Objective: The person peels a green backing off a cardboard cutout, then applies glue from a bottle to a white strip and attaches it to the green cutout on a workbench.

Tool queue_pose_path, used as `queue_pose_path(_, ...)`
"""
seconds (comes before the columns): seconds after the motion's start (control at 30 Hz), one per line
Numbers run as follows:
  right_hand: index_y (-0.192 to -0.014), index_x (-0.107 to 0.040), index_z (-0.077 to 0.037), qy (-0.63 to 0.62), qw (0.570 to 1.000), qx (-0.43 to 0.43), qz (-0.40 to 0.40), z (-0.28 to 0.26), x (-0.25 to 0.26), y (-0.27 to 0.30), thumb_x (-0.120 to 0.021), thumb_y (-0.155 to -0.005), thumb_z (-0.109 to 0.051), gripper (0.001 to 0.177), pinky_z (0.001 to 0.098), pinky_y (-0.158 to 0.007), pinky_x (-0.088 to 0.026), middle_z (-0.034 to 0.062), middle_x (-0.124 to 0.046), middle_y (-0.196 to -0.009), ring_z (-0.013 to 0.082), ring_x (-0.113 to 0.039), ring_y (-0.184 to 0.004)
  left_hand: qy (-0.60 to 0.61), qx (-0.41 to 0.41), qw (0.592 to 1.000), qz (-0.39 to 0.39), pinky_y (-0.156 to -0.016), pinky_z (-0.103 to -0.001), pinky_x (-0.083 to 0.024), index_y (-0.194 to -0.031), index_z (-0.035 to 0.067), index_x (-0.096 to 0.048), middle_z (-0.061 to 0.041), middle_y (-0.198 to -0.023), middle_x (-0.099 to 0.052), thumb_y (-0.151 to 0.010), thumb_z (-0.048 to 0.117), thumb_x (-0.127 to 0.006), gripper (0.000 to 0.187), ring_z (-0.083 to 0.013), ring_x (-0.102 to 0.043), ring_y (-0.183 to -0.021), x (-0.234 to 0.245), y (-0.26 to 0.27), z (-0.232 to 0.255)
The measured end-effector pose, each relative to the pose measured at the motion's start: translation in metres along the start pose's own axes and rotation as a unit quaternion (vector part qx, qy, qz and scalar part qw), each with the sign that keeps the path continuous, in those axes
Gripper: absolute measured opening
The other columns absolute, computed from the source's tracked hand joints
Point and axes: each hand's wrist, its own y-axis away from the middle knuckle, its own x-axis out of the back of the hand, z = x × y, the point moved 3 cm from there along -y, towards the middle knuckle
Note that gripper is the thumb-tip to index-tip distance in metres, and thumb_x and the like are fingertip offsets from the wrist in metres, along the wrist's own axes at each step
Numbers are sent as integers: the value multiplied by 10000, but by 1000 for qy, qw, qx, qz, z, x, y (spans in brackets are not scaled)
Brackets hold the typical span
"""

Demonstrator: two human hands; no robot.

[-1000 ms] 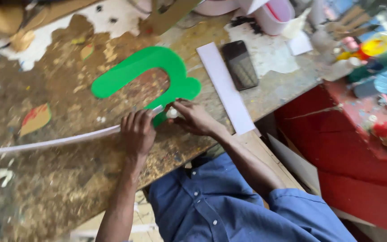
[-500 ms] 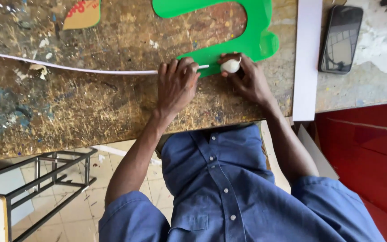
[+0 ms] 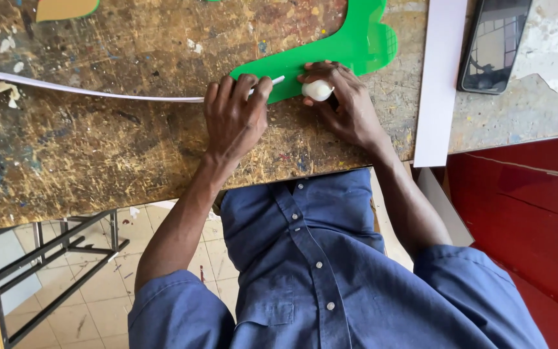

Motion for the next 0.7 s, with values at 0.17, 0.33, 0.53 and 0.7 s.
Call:
queue_pose_path(0.17,-1418,-674,-3,-10,999,0,31,-5,1,-2,-725,-1209,-122,246,543,-1220,-507,241,-719,-1472,417,-686,-1431,-49,33,998,-34,-787,-381,-428,-1356,220,-573,-10,-1200,-726,-1106,98,-790,353,-214,-594,-879,0,10,-2)
queue_pose_path(0.33,-1420,-645,19,-3,1000,6,25,-9,1,-3,-728,-1210,-62,240,540,-1204,-499,208,-719,-1448,427,-679,-1428,2,24,998,-58,-764,-404,-518,-1379,238,-429,-100,-1414,-626,-1042,-69,-817,599,-262,-695,-904,0,9,-7)
queue_pose_path(0.53,-1417,-651,21,3,1000,1,28,-9,3,-4,-735,-1203,-53,242,535,-1199,-489,245,-713,-1456,438,-675,-1412,-29,-26,998,-42,-812,-386,-487,-1439,200,-602,24,-1292,-809,-1150,87,-809,373,-212,-706,-987,7,12,2)
queue_pose_path(0.7,-1380,-672,-23,-2,999,-6,38,-2,5,-3,-731,-1184,-126,229,554,-1217,-487,254,-747,-1428,422,-719,-1371,-29,17,996,-83,-948,-514,-506,-1717,264,-373,-73,-1414,-766,-1128,167,-973,847,-330,-656,-1262,1,31,4)
